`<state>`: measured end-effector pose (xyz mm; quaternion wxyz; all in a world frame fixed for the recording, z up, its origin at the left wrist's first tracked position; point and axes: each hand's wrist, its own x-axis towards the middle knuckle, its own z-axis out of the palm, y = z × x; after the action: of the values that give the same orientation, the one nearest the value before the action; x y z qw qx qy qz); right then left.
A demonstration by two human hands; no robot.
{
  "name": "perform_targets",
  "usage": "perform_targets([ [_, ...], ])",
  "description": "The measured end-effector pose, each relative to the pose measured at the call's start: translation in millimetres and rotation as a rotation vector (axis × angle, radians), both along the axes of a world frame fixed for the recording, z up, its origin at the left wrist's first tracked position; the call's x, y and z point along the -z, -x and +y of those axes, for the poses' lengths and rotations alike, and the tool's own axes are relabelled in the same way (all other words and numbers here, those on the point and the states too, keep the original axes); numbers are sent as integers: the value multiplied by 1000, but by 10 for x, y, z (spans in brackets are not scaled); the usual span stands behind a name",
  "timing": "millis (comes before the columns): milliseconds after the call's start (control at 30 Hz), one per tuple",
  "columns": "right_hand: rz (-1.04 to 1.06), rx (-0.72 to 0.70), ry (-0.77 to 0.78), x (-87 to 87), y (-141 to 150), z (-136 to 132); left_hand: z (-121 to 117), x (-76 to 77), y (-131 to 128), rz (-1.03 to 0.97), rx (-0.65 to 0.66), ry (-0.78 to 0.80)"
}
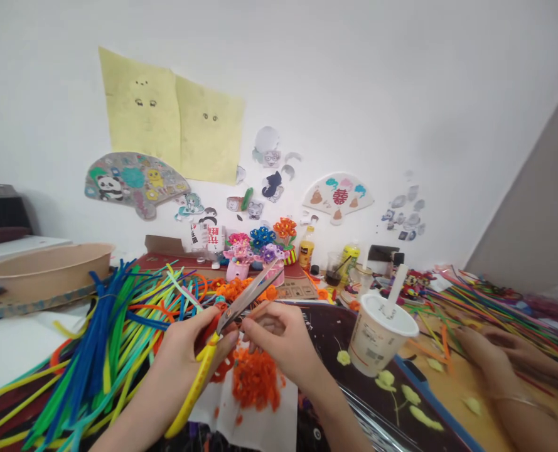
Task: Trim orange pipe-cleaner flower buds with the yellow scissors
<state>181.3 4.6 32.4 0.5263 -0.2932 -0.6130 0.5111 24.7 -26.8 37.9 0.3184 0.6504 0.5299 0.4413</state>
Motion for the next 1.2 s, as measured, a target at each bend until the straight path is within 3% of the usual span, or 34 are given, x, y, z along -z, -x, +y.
perform_targets([
  [100, 54, 21, 11, -16, -8, 6, -17, -5, -7, 132, -51, -53],
  [267, 67, 153, -39, -52, -28, 8, -24, -23, 27, 437, -282, -280],
  [400, 95, 222, -39, -95, -61, 16, -29, -77, 35, 654, -374, -240],
  [600, 91, 199, -42, -114, -110, 44, -83, -103, -39, 768, -205, 4],
  [1033, -4, 104, -126, -45, -125, 57, -80, -37, -70, 883, -134, 0],
  [1200, -38, 128, -158, -23, -122, 58, -75, -24, -64, 912, -125, -7],
])
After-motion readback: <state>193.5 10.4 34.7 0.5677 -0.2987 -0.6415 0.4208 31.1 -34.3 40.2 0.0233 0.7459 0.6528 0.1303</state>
